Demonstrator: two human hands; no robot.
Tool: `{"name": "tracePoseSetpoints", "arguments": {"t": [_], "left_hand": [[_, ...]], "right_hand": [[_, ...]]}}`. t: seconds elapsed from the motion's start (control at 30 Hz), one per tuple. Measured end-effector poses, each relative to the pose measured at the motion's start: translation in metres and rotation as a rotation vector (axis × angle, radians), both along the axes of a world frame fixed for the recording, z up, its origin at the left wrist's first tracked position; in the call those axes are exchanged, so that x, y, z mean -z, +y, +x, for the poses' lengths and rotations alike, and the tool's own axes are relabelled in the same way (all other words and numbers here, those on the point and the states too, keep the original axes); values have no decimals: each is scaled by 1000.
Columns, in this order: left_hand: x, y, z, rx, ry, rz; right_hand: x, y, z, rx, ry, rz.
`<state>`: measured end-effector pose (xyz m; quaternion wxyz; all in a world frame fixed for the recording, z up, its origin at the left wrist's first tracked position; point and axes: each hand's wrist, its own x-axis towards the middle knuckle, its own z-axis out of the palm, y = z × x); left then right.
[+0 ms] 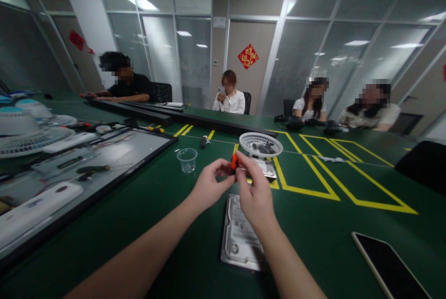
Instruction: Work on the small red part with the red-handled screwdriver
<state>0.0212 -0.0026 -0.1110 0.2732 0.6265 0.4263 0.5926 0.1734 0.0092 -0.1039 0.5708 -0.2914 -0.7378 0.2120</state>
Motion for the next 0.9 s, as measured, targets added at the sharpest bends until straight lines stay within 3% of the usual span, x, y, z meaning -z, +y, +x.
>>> {"name": "tracePoseSetpoints", "arguments": {"t": [0.27, 0.53, 0.73, 0.9], "left_hand": [[0, 0, -1, 54, 38, -1], [-2, -3, 1, -1, 45, 9], [-2, -3, -1, 57, 52, -7], [-1, -2, 0, 24, 49, 0]], "right_hand": [[2, 0, 1, -37, 27, -63], [1, -1, 0, 41, 23, -21], [3, -1, 0, -42, 59, -75], [2, 0, 0, 7, 40, -43]]}}
